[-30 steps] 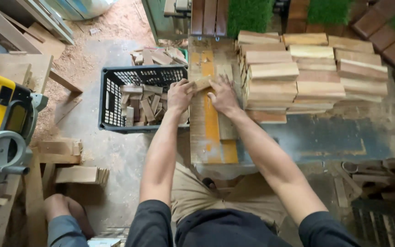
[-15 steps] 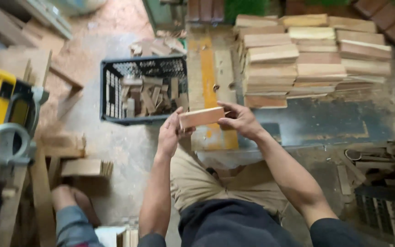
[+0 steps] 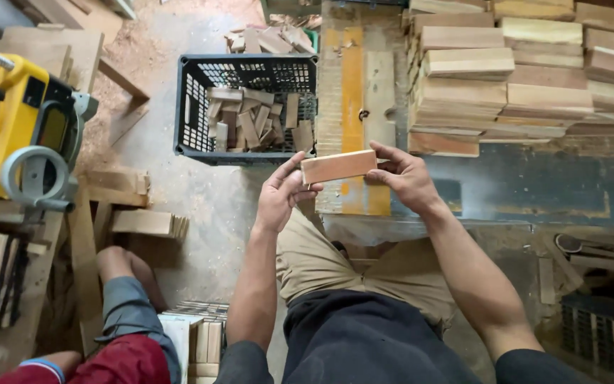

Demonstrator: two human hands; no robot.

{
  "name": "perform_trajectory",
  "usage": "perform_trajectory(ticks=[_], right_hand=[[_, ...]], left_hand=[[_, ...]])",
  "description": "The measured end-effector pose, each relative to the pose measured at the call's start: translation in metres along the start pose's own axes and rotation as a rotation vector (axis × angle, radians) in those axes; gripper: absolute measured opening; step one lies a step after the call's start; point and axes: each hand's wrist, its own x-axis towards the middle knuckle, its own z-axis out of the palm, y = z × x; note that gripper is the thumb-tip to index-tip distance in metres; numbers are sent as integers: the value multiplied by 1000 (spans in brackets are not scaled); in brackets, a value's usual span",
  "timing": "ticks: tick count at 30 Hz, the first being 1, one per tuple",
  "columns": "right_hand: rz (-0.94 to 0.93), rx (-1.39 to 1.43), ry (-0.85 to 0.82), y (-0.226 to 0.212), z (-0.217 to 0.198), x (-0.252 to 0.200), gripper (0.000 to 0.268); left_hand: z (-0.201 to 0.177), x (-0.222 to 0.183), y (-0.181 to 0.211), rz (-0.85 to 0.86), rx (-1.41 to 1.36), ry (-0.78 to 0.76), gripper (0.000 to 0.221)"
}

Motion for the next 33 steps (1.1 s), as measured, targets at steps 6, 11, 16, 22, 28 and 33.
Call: perform_trajectory(ticks=[6,11,16,22,28,33], right_hand=[[32,50,30,-14,14,-4,62],[8,46,30,-24,17,-9,62],[6,30,21,-26,19,-15,61],[15,82,73,-33,30,-17,62],[-6,-67,166,-49,28,-15,40],[-62,-72,188,-57,26,-21,34]], left_hand=[[9,-14,1,245,271,7,67],[-2,-18,-10,492,629,122,70],[13,-20,-13,525,757,228,81],[33,-18,-3,336,287,166,41],[-3,13,15,297,266,375,23],[-89,82,9,113,-192,632,72]])
